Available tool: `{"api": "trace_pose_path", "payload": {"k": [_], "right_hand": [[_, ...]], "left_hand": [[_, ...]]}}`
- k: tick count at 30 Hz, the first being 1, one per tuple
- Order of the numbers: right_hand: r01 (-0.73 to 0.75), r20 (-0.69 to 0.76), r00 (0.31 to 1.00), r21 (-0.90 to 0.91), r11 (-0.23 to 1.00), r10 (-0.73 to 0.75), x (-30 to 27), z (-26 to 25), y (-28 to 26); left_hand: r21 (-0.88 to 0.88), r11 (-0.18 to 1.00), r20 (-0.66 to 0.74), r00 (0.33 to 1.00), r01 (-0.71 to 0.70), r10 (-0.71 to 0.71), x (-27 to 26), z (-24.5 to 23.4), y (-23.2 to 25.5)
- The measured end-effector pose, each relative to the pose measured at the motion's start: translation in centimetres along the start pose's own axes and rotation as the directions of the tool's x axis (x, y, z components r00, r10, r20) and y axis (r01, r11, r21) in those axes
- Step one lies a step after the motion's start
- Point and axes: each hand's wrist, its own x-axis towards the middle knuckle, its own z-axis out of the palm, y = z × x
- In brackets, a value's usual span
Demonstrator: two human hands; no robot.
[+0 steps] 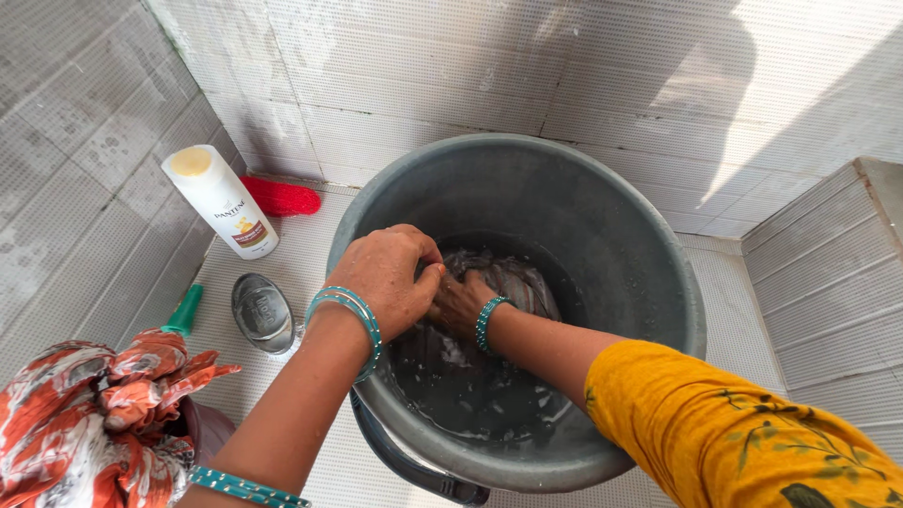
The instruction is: The person washes clothes by hand in a grey bucket filled with soapy water. They scrub and rinse a patterned orange and white cloth, wringing it out and placing it in a pink mug. They then wash a dark grey striped cloth, wringing it out and placing it on top of the first cloth in the mug.
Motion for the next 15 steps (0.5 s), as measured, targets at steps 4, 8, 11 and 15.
{"api": "trace_pose_path", "payload": {"k": [4,8,11,15], "right_hand": [[0.051,-0.064,0.997,0.083,0.995,-0.046,0.4,-0.3,0.4],[-0.126,0.167,0.985,0.465,0.876,0.053,-0.3,-3.0,2.7],[-0.124,0.221,0.975,0.542,0.831,0.002,-0.8,-4.1,5.4],[-0.128,-0.001,0.985,0.676,0.726,0.174,-3.7,-5.4,8.6]], "left_hand": [[-0.008,1.000,0.008,1.000,0.028,-0.028,0.0,-0.2,0.0],[0.014,0.999,0.007,0.999,0.051,-0.051,-0.4,-0.5,0.6],[0.052,0.997,0.005,0.998,0.064,-0.064,-0.6,-0.9,1.1],[0.131,0.989,0.013,0.997,0.072,-0.074,-0.8,-1.0,1.8]]}}
